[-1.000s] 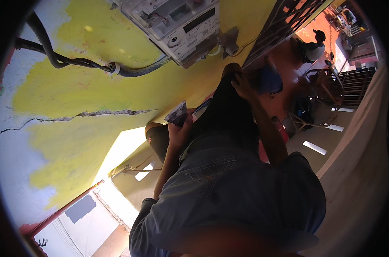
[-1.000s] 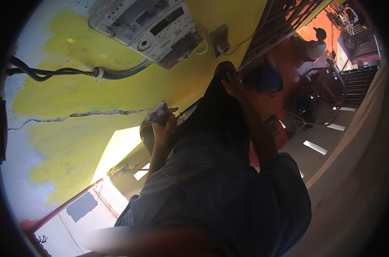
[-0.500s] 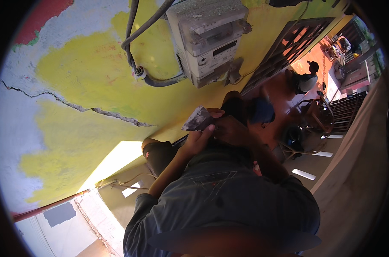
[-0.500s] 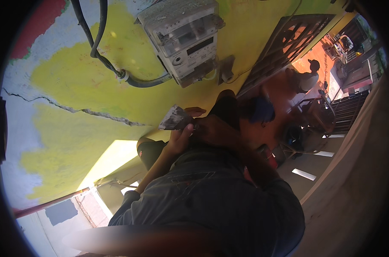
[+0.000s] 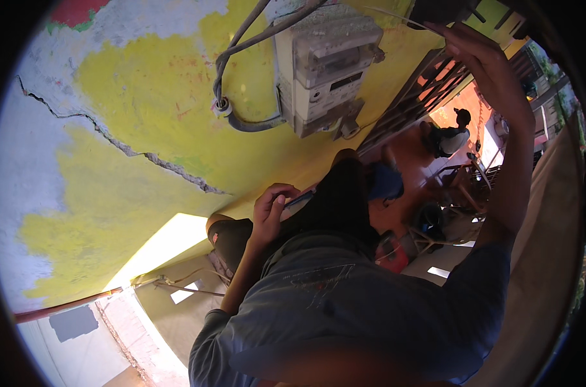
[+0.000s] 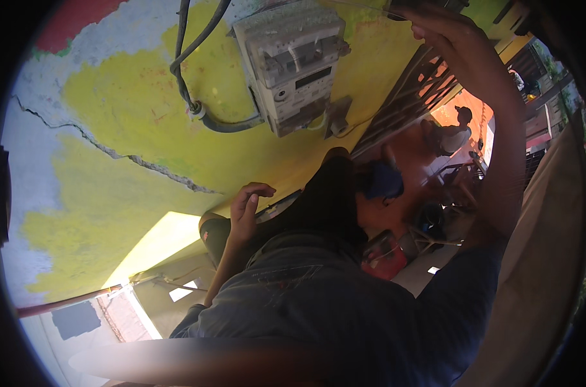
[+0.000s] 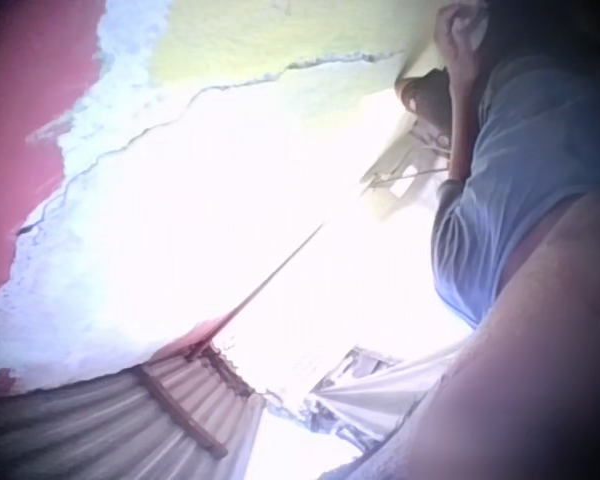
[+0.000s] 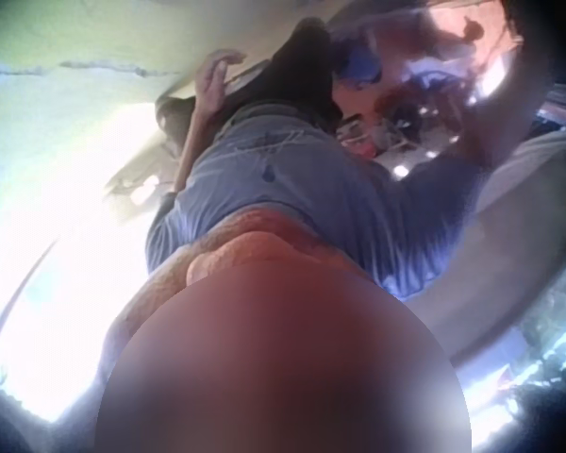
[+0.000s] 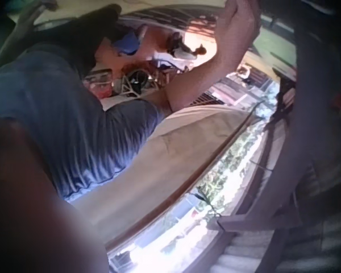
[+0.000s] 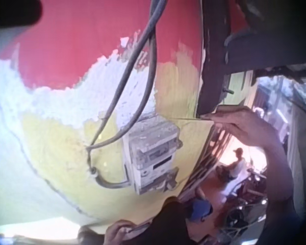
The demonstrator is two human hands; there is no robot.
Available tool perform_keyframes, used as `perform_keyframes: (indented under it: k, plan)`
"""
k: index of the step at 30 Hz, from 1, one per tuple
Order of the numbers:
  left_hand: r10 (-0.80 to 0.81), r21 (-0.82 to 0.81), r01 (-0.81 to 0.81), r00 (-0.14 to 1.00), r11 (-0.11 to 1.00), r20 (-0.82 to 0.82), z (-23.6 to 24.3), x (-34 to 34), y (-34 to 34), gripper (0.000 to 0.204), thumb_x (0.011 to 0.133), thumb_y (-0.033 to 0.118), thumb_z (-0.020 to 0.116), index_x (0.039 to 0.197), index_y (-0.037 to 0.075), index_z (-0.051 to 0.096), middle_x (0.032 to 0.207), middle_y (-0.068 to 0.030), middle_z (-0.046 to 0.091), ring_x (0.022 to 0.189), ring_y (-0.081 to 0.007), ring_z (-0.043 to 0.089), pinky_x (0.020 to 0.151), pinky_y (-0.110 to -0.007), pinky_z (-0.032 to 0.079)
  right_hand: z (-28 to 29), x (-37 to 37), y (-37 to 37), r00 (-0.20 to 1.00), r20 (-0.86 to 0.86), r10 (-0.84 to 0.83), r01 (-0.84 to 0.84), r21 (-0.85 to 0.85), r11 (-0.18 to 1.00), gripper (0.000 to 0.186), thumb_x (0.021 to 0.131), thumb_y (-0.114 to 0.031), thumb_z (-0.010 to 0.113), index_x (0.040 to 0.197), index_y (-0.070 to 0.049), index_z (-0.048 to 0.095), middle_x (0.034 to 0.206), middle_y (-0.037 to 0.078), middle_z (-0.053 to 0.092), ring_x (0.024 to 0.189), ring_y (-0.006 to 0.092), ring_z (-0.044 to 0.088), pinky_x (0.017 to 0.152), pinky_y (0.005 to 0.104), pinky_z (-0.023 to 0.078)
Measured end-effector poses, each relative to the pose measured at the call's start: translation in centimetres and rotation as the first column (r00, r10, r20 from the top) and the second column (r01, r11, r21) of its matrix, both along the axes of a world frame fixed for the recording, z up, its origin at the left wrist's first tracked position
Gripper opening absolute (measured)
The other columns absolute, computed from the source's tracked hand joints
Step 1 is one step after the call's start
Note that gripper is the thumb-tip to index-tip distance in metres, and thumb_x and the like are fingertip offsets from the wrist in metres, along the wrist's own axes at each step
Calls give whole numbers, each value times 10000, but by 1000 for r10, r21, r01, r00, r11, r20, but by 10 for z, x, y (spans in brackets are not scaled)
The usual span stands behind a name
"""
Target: The person uses a putty knife to scrape and smooth a vertical crack in a yellow-painted wall. They repeatedly apply and smooth material along the crack, working around an electrical meter and conduit.
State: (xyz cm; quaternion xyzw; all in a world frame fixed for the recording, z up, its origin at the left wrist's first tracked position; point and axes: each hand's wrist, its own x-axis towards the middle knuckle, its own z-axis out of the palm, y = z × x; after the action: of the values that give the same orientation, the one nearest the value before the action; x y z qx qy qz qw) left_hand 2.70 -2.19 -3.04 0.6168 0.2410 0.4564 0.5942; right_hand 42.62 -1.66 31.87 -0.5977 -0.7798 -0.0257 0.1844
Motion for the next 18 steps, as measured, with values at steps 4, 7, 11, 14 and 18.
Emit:
perform_keyframes:
  k: [4, 7, 11, 14, 18]
  plan:
    - [21, -1, -21, 1000, 1000, 11, -1, 2, -4, 281, 1101, 179, 463, 1195, -33, 623, 1121, -164, 699, 1076, -245, 659, 1000, -384, 495, 38, -33, 19, 918, 266, 294, -292, -50, 955, 456, 999, -45, 585, 1452, -88, 595, 1016, 113, 618, 917, 227, 604, 824, 338, 496]
    - [29, 20, -29, 1000, 999, 1, -1, -1, -4, 265, 1096, 147, 467, 1189, -48, 620, 1119, -152, 692, 1072, -226, 656, 997, -361, 492, 55, -60, 23, 878, 304, 369, -356, -100, 929, 534, 926, 65, 628, 1407, -164, 660, 933, 125, 595, 807, 268, 587, 720, 359, 488]
    - [75, 2, -75, 997, 997, -17, -4, -7, -5, 261, 1096, 133, 467, 1183, -55, 625, 1101, -142, 701, 1061, -214, 658, 986, -349, 495, 68, -76, 23, 827, 460, 323, -287, -149, 946, 494, 929, 48, 643, 1372, -166, 687, 925, 145, 580, 794, 298, 566, 716, 388, 466]
    - [107, -22, -108, 994, 994, -33, -6, -9, -5, 261, 1097, 133, 466, 1182, -51, 630, 1082, -138, 714, 1054, -210, 662, 978, -348, 499, 76, -73, 26, 854, 393, 341, -267, -231, 936, 455, 942, 16, 647, 1366, -146, 685, 938, 150, 579, 803, 312, 569, 726, 394, 467]
    - [147, -19, -147, 989, 989, -22, -6, -10, -4, 260, 1098, 130, 461, 1154, -46, 643, 1057, -135, 722, 1037, -208, 668, 969, -347, 501, 85, -58, 31, 882, 380, 277, -172, -289, 942, 428, 959, -27, 648, 1372, -133, 674, 953, 153, 587, 816, 309, 578, 740, 393, 465]
